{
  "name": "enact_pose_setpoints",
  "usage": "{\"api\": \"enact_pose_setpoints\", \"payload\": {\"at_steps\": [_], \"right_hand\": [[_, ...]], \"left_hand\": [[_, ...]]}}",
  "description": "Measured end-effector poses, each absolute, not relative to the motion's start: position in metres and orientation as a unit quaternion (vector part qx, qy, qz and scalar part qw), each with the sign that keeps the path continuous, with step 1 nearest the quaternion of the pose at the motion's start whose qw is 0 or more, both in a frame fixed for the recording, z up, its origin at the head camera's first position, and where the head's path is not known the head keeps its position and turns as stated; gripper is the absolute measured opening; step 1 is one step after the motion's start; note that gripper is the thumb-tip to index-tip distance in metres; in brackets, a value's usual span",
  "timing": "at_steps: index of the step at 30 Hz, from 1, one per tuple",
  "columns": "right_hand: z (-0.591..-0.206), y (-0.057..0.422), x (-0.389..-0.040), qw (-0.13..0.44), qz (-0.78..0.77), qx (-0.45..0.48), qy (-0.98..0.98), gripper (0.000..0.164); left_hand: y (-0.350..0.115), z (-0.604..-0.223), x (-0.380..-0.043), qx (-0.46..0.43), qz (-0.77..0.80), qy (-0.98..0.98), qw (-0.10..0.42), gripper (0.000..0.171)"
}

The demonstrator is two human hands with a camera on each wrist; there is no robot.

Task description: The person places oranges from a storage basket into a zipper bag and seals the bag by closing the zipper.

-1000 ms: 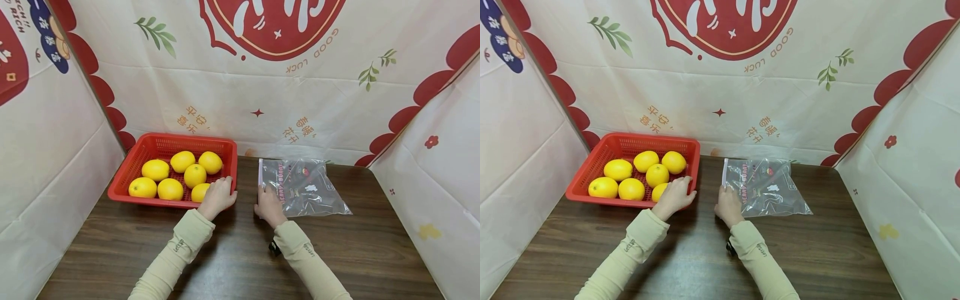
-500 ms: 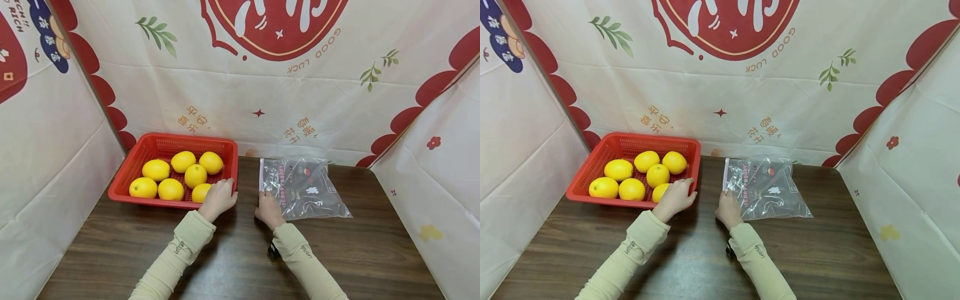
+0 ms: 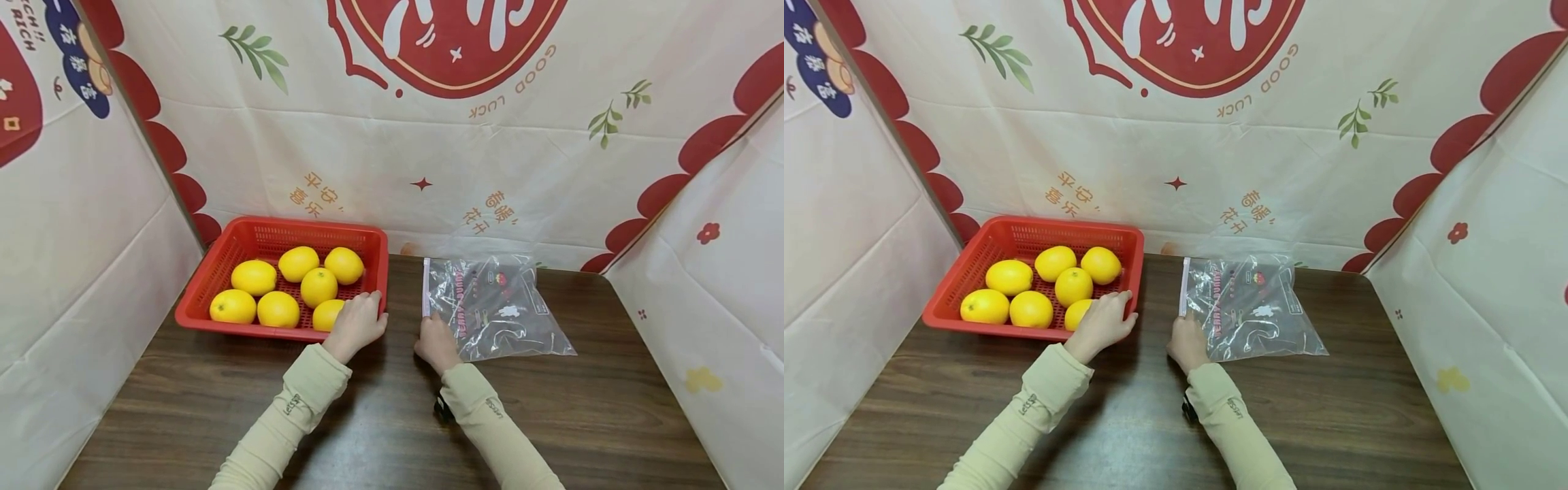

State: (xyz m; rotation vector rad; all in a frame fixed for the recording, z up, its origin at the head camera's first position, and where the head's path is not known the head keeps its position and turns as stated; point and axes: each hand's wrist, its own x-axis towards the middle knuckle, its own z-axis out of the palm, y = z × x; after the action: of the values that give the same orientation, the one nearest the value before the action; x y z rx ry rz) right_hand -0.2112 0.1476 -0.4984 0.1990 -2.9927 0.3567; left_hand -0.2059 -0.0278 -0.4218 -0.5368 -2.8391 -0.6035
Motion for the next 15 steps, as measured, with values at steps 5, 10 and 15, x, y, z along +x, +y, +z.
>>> {"api": "enact_pose_setpoints", "payload": {"at_steps": [5, 10, 15], "right_hand": [[-0.5007, 0.1486, -0.2110, 0.070, 0.116, 0.064, -0.989, 0.012], [-0.4996, 0.1503, -0.2108, 0.095, 0.121, 0.065, -0.986, 0.005], [-0.4959, 0.1540, -0.2121, 0.106, 0.147, 0.052, -0.982, 0.008]], "left_hand": [[-0.0273, -0.4208, -0.2052, -0.182, -0.200, -0.958, 0.092, 0.020], [-0.0268, -0.4195, -0.2050, -0.182, -0.191, -0.960, 0.094, 0.021], [-0.0264, -0.4184, -0.2051, -0.180, -0.188, -0.961, 0.089, 0.022]]}}
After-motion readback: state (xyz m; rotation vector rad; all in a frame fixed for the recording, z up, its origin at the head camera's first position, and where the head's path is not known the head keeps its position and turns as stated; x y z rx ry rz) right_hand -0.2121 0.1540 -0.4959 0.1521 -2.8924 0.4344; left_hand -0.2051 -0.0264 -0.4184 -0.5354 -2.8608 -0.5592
